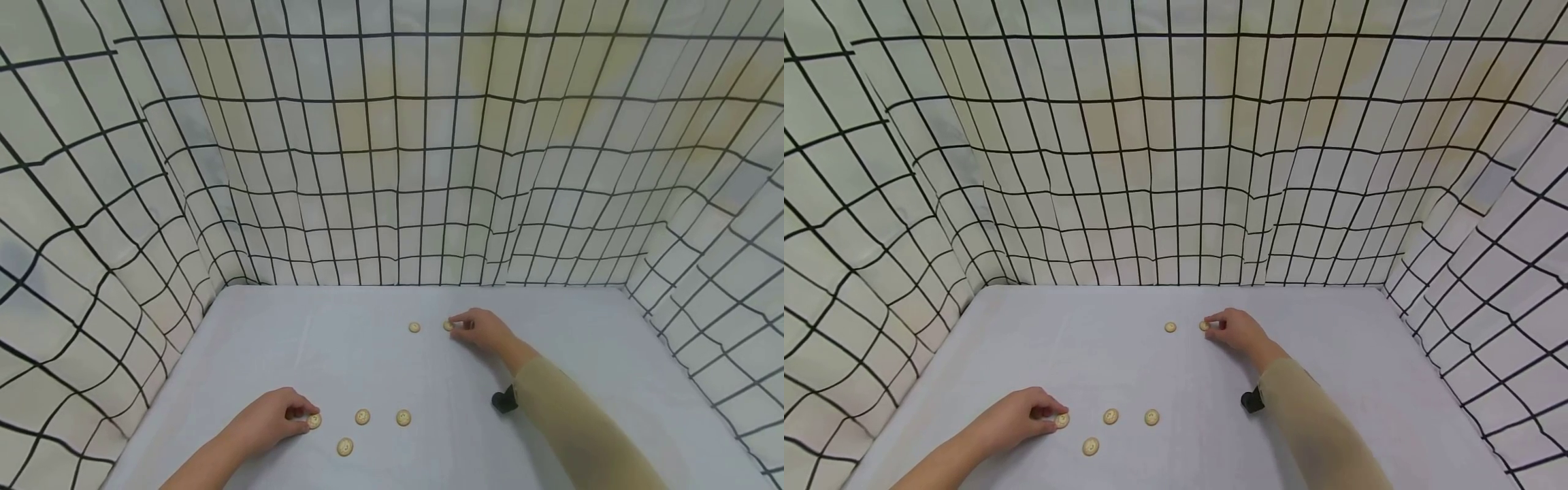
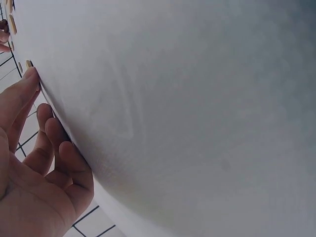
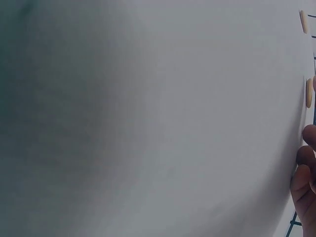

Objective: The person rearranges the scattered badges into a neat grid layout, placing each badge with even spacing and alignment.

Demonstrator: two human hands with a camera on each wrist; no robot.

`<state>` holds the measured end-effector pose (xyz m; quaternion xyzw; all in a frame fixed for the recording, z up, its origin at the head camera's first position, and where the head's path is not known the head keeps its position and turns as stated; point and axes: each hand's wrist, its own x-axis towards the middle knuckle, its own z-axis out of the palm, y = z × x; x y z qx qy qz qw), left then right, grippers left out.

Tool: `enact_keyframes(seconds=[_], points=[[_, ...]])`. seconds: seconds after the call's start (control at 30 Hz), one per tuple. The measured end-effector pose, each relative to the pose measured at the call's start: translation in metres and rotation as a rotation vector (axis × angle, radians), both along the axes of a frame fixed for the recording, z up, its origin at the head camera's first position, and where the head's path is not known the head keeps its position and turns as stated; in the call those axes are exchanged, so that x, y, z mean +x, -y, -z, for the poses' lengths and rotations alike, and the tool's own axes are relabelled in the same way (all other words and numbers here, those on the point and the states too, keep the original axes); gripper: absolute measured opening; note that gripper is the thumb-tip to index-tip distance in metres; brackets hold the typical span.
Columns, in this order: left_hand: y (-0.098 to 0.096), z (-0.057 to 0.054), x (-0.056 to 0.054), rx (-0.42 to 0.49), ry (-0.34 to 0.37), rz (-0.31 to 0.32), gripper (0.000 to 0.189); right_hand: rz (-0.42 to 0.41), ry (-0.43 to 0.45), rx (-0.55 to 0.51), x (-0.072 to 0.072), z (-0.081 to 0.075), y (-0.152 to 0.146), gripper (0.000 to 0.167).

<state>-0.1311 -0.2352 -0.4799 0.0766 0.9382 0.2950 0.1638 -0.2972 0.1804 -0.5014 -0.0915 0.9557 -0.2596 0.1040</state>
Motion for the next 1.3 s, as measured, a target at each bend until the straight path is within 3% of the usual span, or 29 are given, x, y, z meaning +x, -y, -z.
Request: enact_keyframes(seconds=[0.5,1.07,1.3], points=[[0.002,0.002,-0.002,-0.011,0.004,0.006,0.019,-0.181,-0.039,-0.034,0.029,-0.005,0.006,0.032],[0.000,-0.001,-0.001,-0.001,-0.010,0.028,0.019,-0.574,-0.013,-0.023,0.066,-0.008,0.040,0.032],[0.001,-0.001,0.000,0.012,-0.017,0.053,0.019,-0.735,-0.044,-0.011,0.084,-0.013,0.059,0.031]])
